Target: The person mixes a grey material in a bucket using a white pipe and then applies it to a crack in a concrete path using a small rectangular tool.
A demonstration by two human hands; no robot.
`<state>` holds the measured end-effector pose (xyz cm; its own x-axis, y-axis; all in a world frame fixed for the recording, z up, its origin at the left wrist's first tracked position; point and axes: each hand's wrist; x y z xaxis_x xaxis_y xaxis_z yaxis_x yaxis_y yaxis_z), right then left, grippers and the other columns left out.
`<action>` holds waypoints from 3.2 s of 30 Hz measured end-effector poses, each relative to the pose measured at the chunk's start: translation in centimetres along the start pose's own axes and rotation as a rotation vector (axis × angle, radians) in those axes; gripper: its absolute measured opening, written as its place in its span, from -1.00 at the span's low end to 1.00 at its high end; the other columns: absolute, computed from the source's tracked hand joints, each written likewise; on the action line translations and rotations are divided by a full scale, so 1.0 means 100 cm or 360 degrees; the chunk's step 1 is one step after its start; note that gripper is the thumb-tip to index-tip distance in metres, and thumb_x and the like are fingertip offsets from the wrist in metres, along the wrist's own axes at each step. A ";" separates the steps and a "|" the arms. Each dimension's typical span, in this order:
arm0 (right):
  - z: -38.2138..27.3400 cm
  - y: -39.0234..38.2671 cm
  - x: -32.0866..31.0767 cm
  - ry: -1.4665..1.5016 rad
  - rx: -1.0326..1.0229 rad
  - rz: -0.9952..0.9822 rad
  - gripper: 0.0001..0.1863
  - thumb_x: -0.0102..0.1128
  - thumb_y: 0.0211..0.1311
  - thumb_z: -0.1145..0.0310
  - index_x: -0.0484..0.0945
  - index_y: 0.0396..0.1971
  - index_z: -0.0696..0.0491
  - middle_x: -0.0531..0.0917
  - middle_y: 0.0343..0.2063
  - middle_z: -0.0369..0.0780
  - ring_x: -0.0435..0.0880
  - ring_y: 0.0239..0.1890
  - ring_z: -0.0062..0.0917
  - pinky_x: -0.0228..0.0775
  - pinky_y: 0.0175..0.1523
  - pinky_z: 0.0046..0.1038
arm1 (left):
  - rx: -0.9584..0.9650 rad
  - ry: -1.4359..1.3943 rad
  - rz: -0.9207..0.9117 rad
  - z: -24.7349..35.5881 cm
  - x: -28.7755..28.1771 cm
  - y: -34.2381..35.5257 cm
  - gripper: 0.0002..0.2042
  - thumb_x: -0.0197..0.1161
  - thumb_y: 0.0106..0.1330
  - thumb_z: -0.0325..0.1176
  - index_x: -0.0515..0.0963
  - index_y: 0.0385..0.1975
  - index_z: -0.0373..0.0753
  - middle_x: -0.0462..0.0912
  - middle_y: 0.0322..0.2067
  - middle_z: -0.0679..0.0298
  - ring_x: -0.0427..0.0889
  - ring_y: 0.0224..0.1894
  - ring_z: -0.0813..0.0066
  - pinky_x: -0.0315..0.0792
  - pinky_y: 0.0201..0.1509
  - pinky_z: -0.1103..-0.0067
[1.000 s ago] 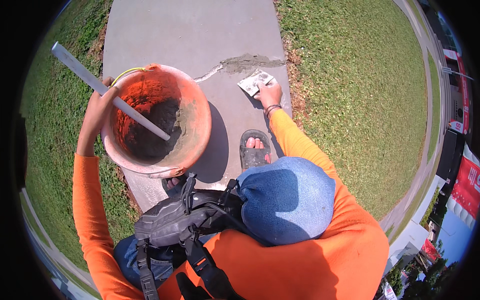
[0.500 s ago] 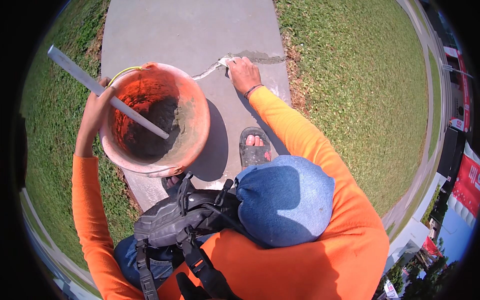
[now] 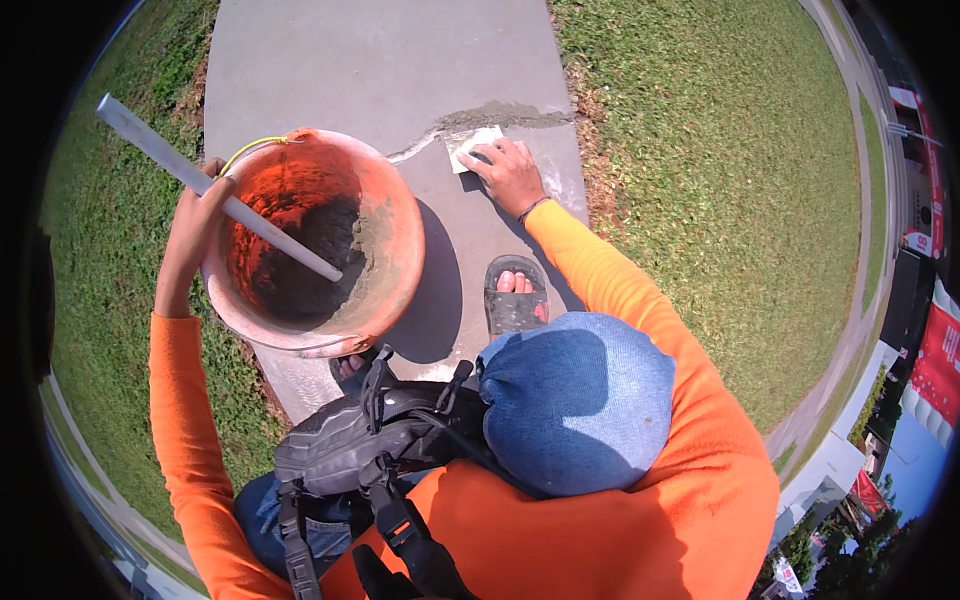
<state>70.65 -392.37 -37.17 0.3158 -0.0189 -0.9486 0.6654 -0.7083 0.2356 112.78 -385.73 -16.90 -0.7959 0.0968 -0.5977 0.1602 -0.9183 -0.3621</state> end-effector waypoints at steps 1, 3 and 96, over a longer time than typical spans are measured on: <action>-0.003 0.000 -0.004 0.0037 -0.0062 0.0000 -0.52 0.28 0.03 0.43 0.66 0.00 -0.33 0.63 -0.11 -0.45 0.54 -0.07 -0.46 0.33 0.00 -0.30 | -0.0003 0.0034 0.0010 0.002 0.001 -0.001 -0.65 0.11 0.28 -0.12 0.46 -0.33 -0.38 0.42 -0.48 0.24 0.40 -0.35 0.48 0.36 -0.19 0.51; -0.005 0.006 -0.008 0.0035 -0.0042 0.0024 -0.53 0.28 0.03 0.42 0.67 -0.01 -0.32 0.63 -0.12 -0.43 0.54 -0.06 -0.45 0.33 0.00 -0.29 | -0.0005 0.0022 0.0018 0.004 0.001 -0.003 -0.65 0.11 0.28 -0.12 0.46 -0.34 -0.38 0.42 -0.48 0.23 0.40 -0.35 0.48 0.36 -0.19 0.51; 0.002 0.048 0.000 0.0267 -0.0025 0.0066 -0.66 0.27 0.02 0.53 0.65 -0.15 -0.11 0.71 -0.19 -0.33 0.65 -0.04 -0.39 0.42 0.07 -0.30 | 0.0124 0.0088 -0.0011 0.002 -0.001 -0.015 -0.62 0.16 0.35 -0.06 0.45 -0.26 -0.36 0.43 -0.47 0.24 0.39 -0.34 0.51 0.37 -0.17 0.51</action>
<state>73.72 -395.88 -36.12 0.4512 0.0711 -0.8896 0.6593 -0.6984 0.2786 112.49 -384.40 -16.20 -0.7632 0.1225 -0.6344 0.1071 -0.9443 -0.3111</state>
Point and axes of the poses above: each hand's wrist, its own y-axis towards the middle knuckle, its own x-axis out of the palm, z = x × y
